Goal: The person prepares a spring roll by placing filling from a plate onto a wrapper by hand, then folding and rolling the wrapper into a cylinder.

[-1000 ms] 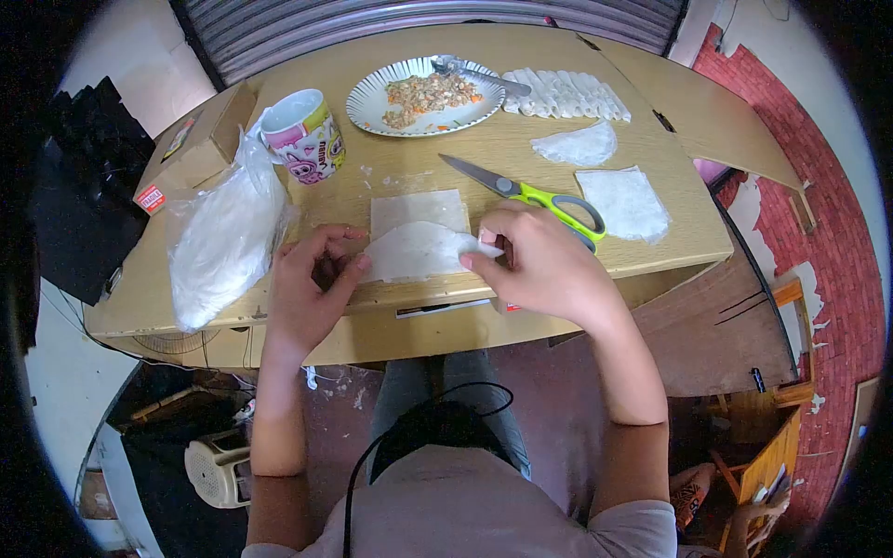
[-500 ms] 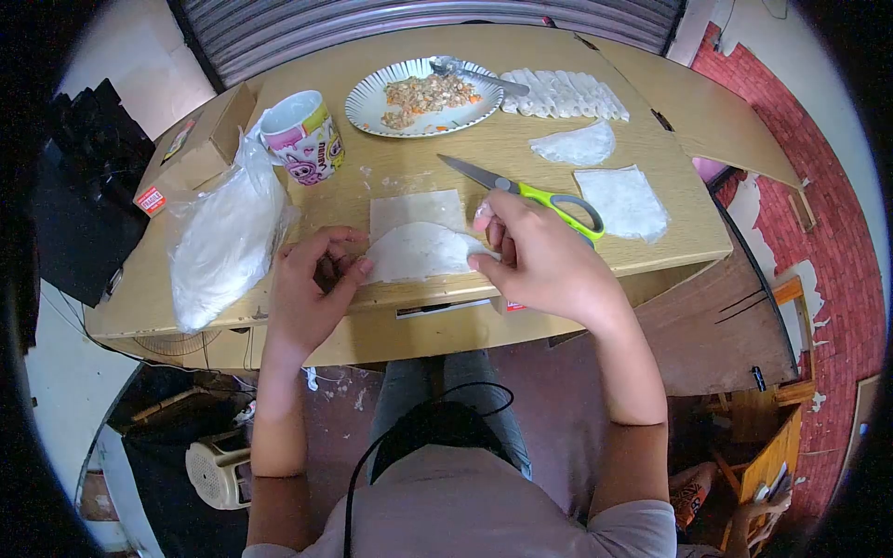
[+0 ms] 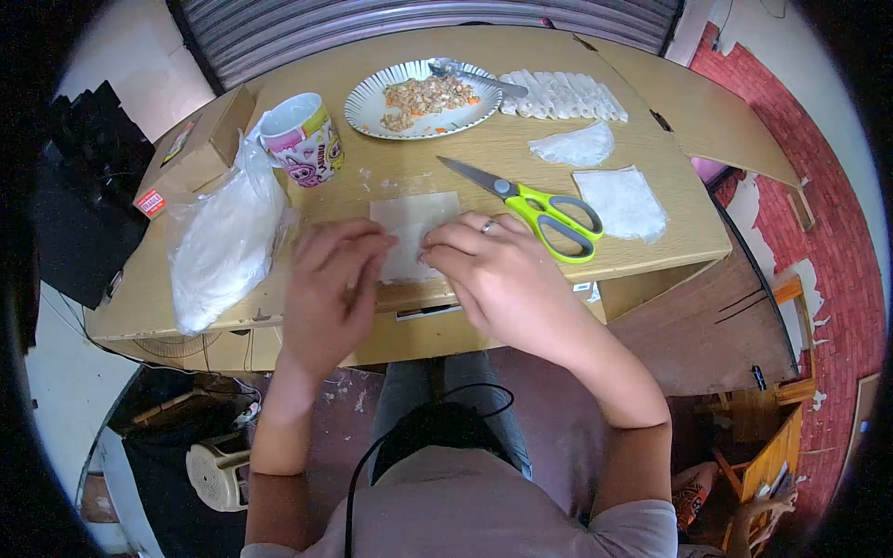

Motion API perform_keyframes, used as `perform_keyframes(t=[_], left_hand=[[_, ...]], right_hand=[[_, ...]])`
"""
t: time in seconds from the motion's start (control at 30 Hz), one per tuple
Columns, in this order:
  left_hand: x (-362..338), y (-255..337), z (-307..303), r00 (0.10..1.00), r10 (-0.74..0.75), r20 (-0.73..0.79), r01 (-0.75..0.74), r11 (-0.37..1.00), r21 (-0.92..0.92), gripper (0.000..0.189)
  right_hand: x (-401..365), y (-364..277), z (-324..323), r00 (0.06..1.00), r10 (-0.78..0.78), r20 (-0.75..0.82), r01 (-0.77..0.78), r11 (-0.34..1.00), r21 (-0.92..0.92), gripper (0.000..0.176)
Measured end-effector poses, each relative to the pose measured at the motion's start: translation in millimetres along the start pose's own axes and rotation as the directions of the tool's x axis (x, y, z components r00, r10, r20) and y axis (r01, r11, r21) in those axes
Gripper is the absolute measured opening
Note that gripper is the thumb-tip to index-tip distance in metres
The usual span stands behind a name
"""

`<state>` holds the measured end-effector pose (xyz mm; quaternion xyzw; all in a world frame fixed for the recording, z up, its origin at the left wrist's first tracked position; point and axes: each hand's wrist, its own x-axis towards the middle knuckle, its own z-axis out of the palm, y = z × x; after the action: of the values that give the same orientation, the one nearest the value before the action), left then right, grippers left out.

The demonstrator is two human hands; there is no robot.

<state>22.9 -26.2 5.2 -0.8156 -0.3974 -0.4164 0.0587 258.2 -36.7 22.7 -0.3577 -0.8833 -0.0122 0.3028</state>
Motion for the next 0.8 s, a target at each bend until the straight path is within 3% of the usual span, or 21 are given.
perform_keyframes(t=[0.07,0.17,0.4,0.8], left_hand=[[-1,5,5,0.99,0.05,0.131,-0.038,0.995,-0.092,0.026],[-2,5,8,0.984,0.012,0.177,0.0,0.998,-0.07,0.032],[-7,-2,-1,0.975,-0.077,0.207,0.096,0.992,-0.082,0.042],[-11,-8,0,0.966,-0.081,0.245,0.11,0.988,-0.107,0.04]], right_hand=[[0,4,3,1.0,0.0,0.0,0.0,1.0,-0.003,0.023],[-2,9,9,1.0,0.011,-0.002,-0.011,0.999,0.032,0.024],[-2,17,13,0.997,0.062,0.034,-0.068,0.98,0.185,0.025],[-4,18,14,0.999,0.046,0.021,-0.05,0.981,0.189,0.027]])
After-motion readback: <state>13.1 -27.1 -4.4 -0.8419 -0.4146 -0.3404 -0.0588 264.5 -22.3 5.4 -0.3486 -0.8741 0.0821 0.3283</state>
